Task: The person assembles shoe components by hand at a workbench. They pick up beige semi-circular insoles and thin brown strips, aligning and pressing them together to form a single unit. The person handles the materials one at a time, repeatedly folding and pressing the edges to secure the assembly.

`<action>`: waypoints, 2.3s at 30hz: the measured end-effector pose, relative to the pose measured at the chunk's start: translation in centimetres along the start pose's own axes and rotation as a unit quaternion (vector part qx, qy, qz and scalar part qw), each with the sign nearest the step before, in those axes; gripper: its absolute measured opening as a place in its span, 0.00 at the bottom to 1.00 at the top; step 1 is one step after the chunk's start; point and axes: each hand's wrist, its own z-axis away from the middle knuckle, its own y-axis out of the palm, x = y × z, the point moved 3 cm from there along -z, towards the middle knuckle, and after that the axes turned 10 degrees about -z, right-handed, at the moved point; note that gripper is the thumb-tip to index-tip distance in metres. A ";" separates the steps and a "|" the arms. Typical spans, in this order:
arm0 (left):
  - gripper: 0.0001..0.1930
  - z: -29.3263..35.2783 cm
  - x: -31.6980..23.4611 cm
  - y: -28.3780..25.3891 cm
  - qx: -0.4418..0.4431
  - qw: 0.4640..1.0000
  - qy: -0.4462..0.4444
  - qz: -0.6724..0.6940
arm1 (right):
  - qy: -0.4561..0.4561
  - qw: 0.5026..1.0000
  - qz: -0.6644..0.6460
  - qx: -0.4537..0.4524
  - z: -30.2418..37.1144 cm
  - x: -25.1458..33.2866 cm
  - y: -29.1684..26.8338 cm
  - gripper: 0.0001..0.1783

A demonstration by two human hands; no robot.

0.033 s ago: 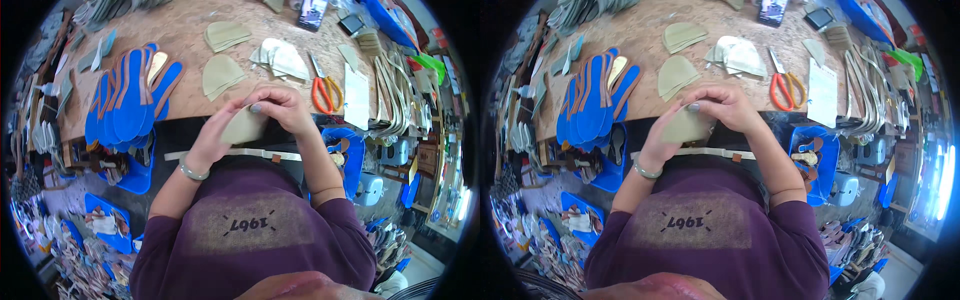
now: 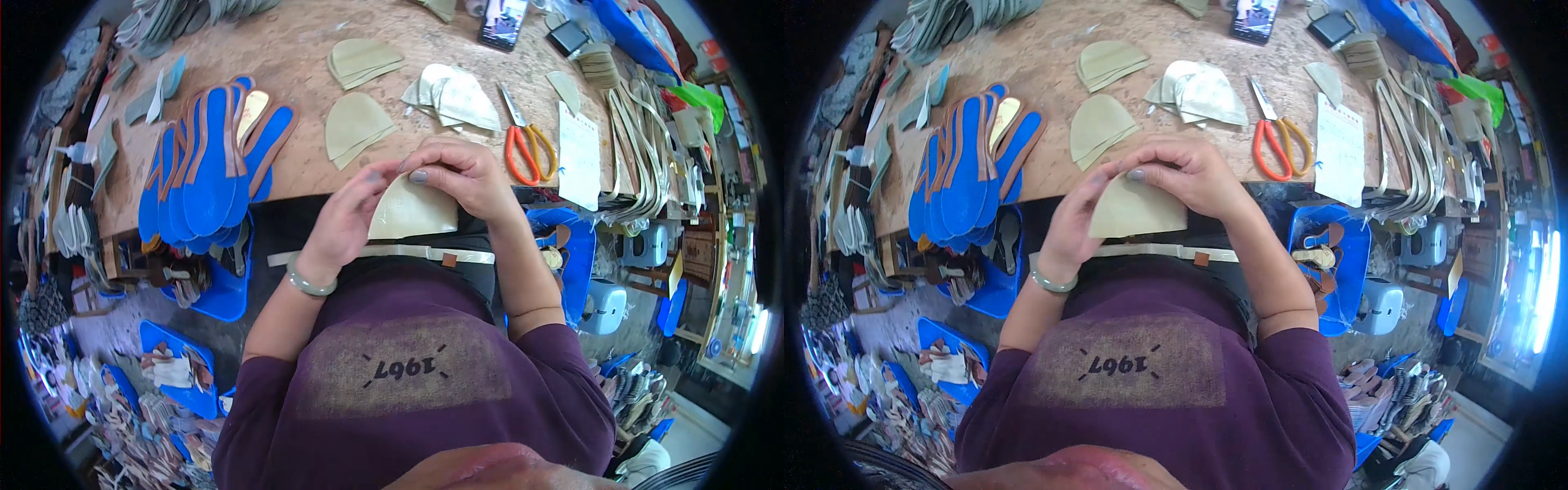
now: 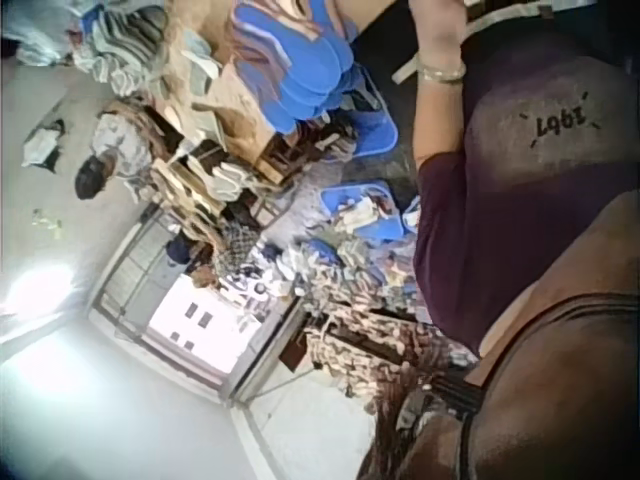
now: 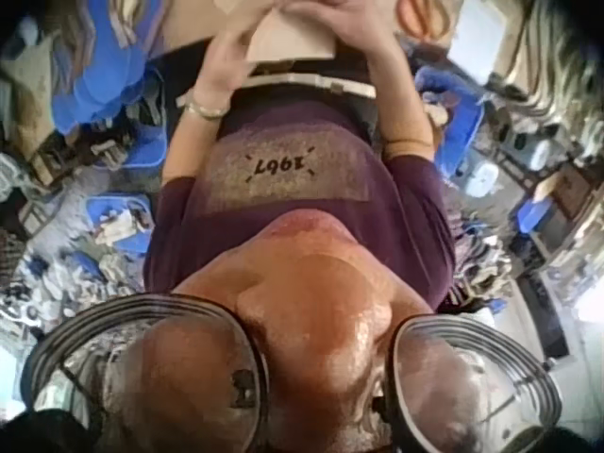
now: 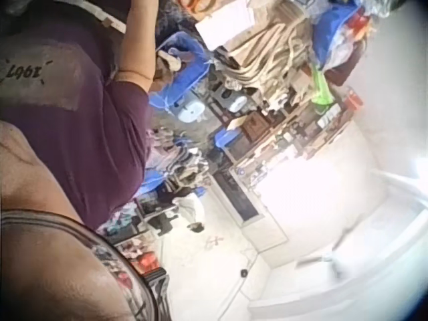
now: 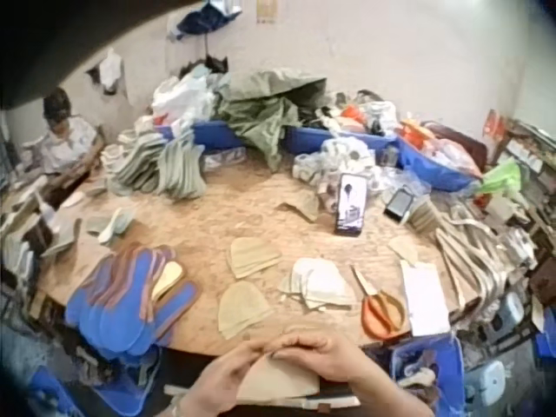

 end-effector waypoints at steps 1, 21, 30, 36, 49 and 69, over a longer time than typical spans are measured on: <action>0.17 0.0 0.0 0.3 -0.018 0.963 -0.121 0.241 | -0.056 0.993 0.104 -0.001 0.4 0.7 -0.6 0.08; 0.19 -3.9 -1.7 5.4 -0.153 0.873 0.246 -0.393 | 0.074 0.946 -0.099 -0.301 4.0 -0.6 -1.6 0.11; 0.18 -3.1 -1.5 4.9 -0.152 0.870 0.221 -0.413 | 0.097 0.950 -0.118 -0.272 3.7 -0.7 -1.5 0.11; 0.18 -2.8 -0.9 4.7 -0.142 0.919 0.163 -0.330 | 0.103 0.944 -0.179 -0.256 4.0 -1.2 -1.7 0.11; 0.17 -1.9 -0.2 4.6 -0.087 0.958 0.105 -0.252 | 0.133 0.945 -0.220 -0.203 4.8 -1.3 -2.6 0.09; 0.13 -1.4 -0.1 3.8 -0.086 0.994 -0.003 -0.062 | -0.032 0.979 -0.039 -0.195 5.8 -1.0 0.7 0.05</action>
